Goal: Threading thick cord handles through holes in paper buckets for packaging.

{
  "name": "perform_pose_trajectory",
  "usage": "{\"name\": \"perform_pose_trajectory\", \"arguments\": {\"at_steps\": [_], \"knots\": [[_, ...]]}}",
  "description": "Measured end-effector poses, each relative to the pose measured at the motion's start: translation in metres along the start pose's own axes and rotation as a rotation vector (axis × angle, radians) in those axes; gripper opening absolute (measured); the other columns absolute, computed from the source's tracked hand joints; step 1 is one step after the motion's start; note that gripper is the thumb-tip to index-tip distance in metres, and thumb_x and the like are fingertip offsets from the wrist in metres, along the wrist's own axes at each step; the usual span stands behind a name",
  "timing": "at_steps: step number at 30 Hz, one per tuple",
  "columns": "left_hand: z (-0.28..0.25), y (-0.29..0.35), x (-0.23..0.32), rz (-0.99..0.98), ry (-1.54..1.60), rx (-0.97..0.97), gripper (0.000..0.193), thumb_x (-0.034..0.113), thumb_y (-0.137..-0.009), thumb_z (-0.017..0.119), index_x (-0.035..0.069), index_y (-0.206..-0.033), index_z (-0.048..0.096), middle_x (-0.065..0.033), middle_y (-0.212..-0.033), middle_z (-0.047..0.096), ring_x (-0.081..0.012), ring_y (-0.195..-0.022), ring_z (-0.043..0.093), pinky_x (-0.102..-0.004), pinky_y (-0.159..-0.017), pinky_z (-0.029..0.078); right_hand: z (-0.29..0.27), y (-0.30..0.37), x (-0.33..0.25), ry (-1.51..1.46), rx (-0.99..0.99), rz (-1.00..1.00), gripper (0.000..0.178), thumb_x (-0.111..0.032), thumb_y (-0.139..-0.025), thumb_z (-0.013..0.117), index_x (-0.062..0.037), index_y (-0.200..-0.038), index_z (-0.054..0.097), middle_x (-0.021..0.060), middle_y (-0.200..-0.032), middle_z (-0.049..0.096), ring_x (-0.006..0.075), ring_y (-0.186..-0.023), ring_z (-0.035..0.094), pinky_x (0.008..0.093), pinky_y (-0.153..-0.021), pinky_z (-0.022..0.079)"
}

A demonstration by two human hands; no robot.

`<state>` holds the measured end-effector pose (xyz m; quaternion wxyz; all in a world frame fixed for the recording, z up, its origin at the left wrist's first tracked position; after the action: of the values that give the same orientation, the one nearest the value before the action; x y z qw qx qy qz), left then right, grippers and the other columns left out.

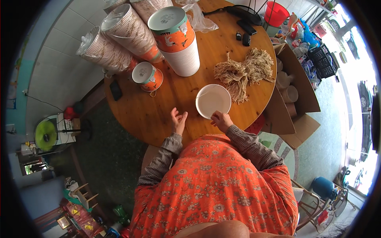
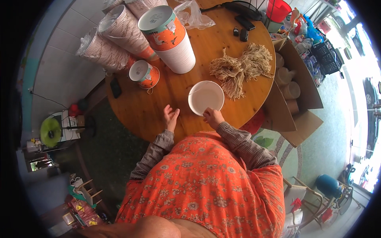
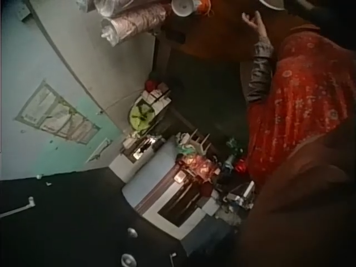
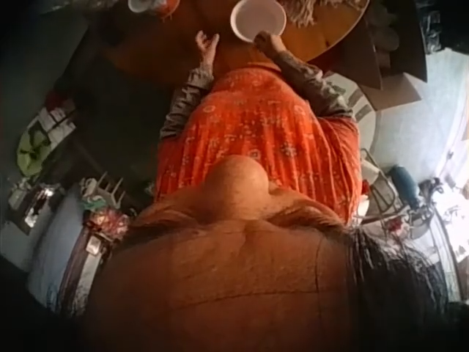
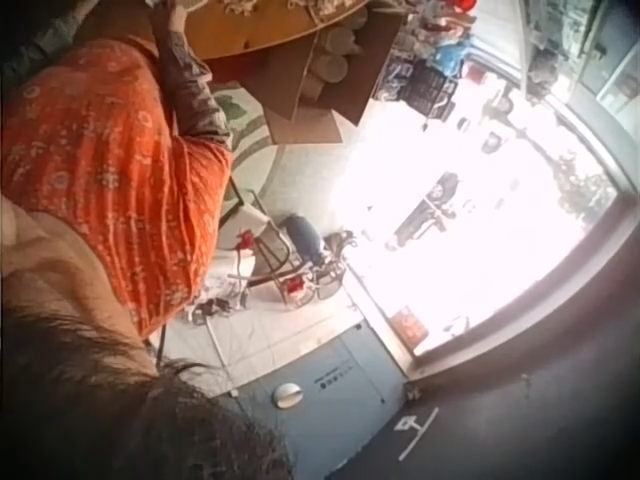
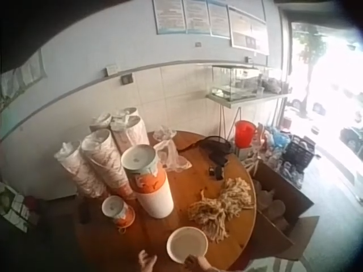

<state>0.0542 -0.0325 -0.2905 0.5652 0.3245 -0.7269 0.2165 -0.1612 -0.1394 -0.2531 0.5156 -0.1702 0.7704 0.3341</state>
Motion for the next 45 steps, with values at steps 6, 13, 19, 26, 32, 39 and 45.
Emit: {"name": "perform_pose_trajectory", "arguments": {"at_steps": [6,13,19,26,32,39,45], "knots": [[0.034,-0.01,-0.01,-0.525,0.265,-0.329,0.07,0.041,-0.087,0.06,0.013,-0.142,0.026,-0.0089,-0.138,0.039,-0.0185,-0.12,0.043,-0.0362,-0.09,0.04,0.003,-0.003,-0.002,-0.029,0.035,0.026,0.015,-0.013,-0.088,0.056,0.0023,-0.089,0.058,0.0119,-0.075,0.065,0.0177,-0.067,0.068,0.0285,-0.057,0.055],[0.037,-0.028,0.007,-0.359,0.051,-0.39,0.025,0.026,-0.086,0.064,0.002,-0.095,0.061,-0.0012,-0.08,0.063,-0.0089,-0.069,0.059,-0.0233,-0.06,0.049,0.009,-0.005,-0.006,-0.084,0.045,0.036,0.017,-0.014,-0.088,0.055,0.0026,-0.088,0.058,0.0115,-0.073,0.065,0.0178,-0.066,0.068,0.0282,-0.057,0.055],[0.02,-0.036,0.051,-0.504,0.224,-0.515,0.02,0.024,-0.088,0.061,0.005,-0.083,0.06,-0.0023,-0.072,0.062,-0.0081,-0.057,0.058,-0.0224,-0.049,0.049,0.0,-0.005,-0.002,-0.106,0.063,0.093,0.015,-0.012,-0.088,0.055,0.0033,-0.088,0.057,0.0113,-0.075,0.066,0.0172,-0.068,0.068,0.0279,-0.058,0.055],[0.015,-0.057,0.067,0.101,0.004,-0.251,0.04,0.011,-0.083,0.064,0.004,-0.119,0.046,-0.0071,-0.106,0.056,-0.0161,-0.086,0.058,-0.0278,-0.073,0.05,0.011,-0.006,-0.007,-0.055,0.035,0.027,0.016,-0.013,-0.089,0.055,0.0029,-0.088,0.057,0.011,-0.074,0.065,0.016,-0.066,0.066,0.0278,-0.058,0.054],[0.043,-0.009,0.097,0.605,-0.529,-0.854,0.025,0.004,-0.077,0.06,0.009,-0.101,0.063,-0.0103,-0.099,0.063,-0.0298,-0.084,0.059,-0.0387,-0.078,0.048,0.01,-0.009,-0.006,-0.03,0.018,0.041,0.016,-0.014,-0.089,0.055,0.0022,-0.088,0.057,0.0108,-0.073,0.065,0.0159,-0.065,0.066,0.0279,-0.057,0.054],[0.054,-0.015,0.069,0.595,-0.934,-1.074,0.017,0.016,-0.078,0.062,0.008,-0.093,0.063,-0.0114,-0.08,0.062,-0.0294,-0.08,0.061,-0.0401,-0.079,0.046,0.01,-0.009,-0.004,0.096,0.003,-0.07,0.016,-0.015,-0.089,0.055,0.0009,-0.09,0.056,0.011,-0.071,0.065,0.0177,-0.062,0.066,0.0291,-0.056,0.053],[0.054,-0.011,0.09,0.357,-0.697,-0.984,0.015,0.017,-0.08,0.061,0.003,-0.085,0.058,-0.0128,-0.082,0.064,-0.0292,-0.079,0.063,-0.0385,-0.07,0.05,0.005,-0.01,-0.001,0.167,0.025,-0.096,0.017,-0.017,-0.089,0.055,0.0,-0.089,0.057,0.0114,-0.069,0.064,0.0187,-0.06,0.066,0.0301,-0.056,0.052]]}}
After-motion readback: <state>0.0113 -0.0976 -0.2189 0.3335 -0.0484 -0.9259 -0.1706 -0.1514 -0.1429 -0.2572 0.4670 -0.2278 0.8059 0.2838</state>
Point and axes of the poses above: each hand's wrist, its own y-axis away from the middle knuckle, its own z-axis out of the palm, x = y × z, the point moved 3 cm from there along -y, towards the middle knuckle
